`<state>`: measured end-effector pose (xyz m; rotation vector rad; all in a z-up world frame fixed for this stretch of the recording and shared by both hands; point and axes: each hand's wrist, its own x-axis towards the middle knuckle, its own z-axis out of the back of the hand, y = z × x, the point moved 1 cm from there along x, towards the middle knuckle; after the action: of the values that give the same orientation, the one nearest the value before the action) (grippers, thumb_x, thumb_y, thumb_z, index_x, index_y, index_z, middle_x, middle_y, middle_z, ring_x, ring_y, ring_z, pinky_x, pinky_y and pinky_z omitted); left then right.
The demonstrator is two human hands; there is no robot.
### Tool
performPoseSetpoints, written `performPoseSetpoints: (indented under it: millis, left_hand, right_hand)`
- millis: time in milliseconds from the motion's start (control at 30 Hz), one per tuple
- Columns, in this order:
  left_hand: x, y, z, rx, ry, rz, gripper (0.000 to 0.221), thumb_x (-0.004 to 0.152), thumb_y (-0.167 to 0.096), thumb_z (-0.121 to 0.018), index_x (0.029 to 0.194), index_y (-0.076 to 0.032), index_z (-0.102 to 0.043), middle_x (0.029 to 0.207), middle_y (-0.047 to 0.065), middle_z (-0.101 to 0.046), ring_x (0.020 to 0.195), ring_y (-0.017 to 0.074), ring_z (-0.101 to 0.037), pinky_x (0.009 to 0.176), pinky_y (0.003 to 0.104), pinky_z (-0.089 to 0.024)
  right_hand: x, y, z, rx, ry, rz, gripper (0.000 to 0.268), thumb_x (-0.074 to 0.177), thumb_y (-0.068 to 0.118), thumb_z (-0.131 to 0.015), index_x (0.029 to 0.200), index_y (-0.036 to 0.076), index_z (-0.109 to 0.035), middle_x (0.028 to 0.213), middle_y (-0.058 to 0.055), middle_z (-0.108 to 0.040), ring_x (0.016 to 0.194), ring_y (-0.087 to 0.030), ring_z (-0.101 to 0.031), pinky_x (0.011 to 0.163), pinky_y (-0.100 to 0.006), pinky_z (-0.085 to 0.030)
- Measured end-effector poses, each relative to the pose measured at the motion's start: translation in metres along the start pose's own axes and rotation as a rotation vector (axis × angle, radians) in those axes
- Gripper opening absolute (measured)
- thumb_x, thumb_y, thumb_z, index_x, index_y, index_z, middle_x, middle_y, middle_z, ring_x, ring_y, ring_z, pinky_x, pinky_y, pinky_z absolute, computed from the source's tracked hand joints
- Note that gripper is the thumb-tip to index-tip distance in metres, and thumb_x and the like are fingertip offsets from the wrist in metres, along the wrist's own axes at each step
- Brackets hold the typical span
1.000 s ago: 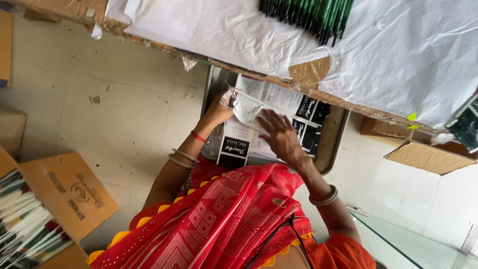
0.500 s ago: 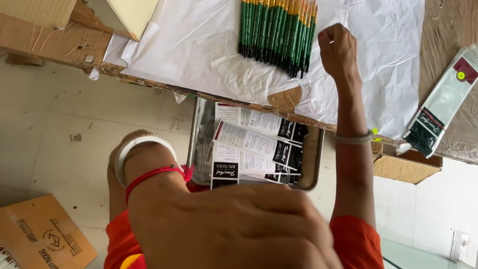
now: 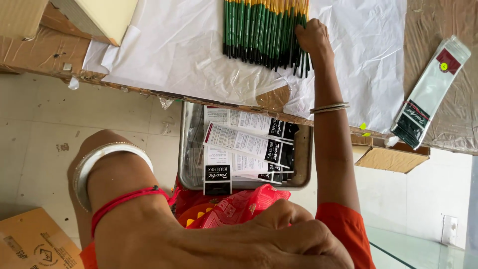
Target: The person places a group of paintbrushes into a plastic sleeve, folds the top edge of the sleeve over, and then adds the packaged brushes into a metal bin containing other sets.
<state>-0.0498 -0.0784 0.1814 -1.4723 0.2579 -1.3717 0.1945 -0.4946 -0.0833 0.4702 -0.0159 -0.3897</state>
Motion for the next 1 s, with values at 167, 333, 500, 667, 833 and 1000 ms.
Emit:
performPoseSetpoints:
  millis: [167, 333, 500, 667, 833, 1000]
  left_hand:
    - [0.001, 0.015, 0.005, 0.021, -0.056, -0.009, 0.022, 0.12, -0.021, -0.043, 0.121, -0.003, -0.056, 0.114, 0.005, -0.062, 0.105, 0.0131, -0.059, 0.094, 0.027, -0.05]
    - [0.018, 0.015, -0.005, 0.018, -0.105, 0.004, 0.02, 0.12, -0.02, -0.046, 0.119, -0.003, -0.057, 0.111, 0.005, -0.062, 0.101, 0.0122, -0.059, 0.091, 0.027, -0.05]
    - [0.035, 0.029, -0.007, 0.021, -0.171, 0.021, 0.019, 0.12, -0.019, -0.049, 0.117, -0.003, -0.057, 0.107, 0.005, -0.063, 0.098, 0.0113, -0.059, 0.088, 0.027, -0.05]
    - [0.064, 0.046, -0.006, 0.054, -0.204, 0.033, 0.018, 0.12, -0.019, -0.052, 0.115, -0.002, -0.058, 0.104, 0.005, -0.064, 0.094, 0.0104, -0.059, 0.085, 0.027, -0.05]
    - [0.115, 0.188, -0.009, 0.145, -0.25, 0.054, 0.018, 0.12, -0.018, -0.054, 0.114, -0.002, -0.058, 0.102, 0.005, -0.065, 0.092, 0.0097, -0.059, 0.082, 0.027, -0.05]
    - [0.13, 0.31, -0.031, -0.075, -0.071, 0.198, 0.044, 0.089, -0.022, -0.084, 0.12, -0.004, -0.059, 0.112, 0.008, -0.07, 0.107, 0.0201, -0.072, 0.095, 0.038, -0.061]
  right_hand:
    - [-0.005, -0.026, 0.012, 0.34, 0.002, 0.016, 0.029, 0.1, 0.02, -0.06, 0.086, -0.005, -0.054, 0.084, -0.022, -0.066, 0.07, -0.029, -0.066, 0.059, -0.045, -0.053]
    - [-0.083, -0.01, 0.067, 0.699, -0.009, 0.08, 0.012, 0.1, 0.011, -0.048, 0.104, 0.001, -0.045, 0.086, -0.015, -0.069, 0.059, -0.017, -0.072, 0.048, -0.031, -0.062]
    - [-0.191, -0.006, 0.088, 1.15, -0.244, 0.768, 0.022, 0.111, 0.005, -0.06, 0.133, 0.0, -0.056, 0.099, -0.013, -0.069, 0.086, -0.021, -0.071, 0.079, -0.037, -0.062]
    - [-0.21, -0.049, 0.018, 1.199, 0.066, 0.495, 0.017, 0.108, 0.009, -0.06, 0.122, 0.0, -0.063, 0.107, -0.01, -0.073, 0.104, -0.02, -0.071, 0.098, -0.04, -0.059]
    - [-0.21, -0.045, 0.017, 1.283, 0.2, 0.447, 0.016, 0.106, 0.005, -0.057, 0.12, -0.001, -0.064, 0.111, -0.01, -0.074, 0.106, -0.02, -0.07, 0.1, -0.037, -0.057]
    - [-0.207, -0.036, 0.021, 1.263, 0.301, 0.359, 0.018, 0.099, -0.001, -0.061, 0.117, 0.0, -0.062, 0.107, -0.008, -0.072, 0.102, -0.018, -0.071, 0.094, -0.035, -0.06]
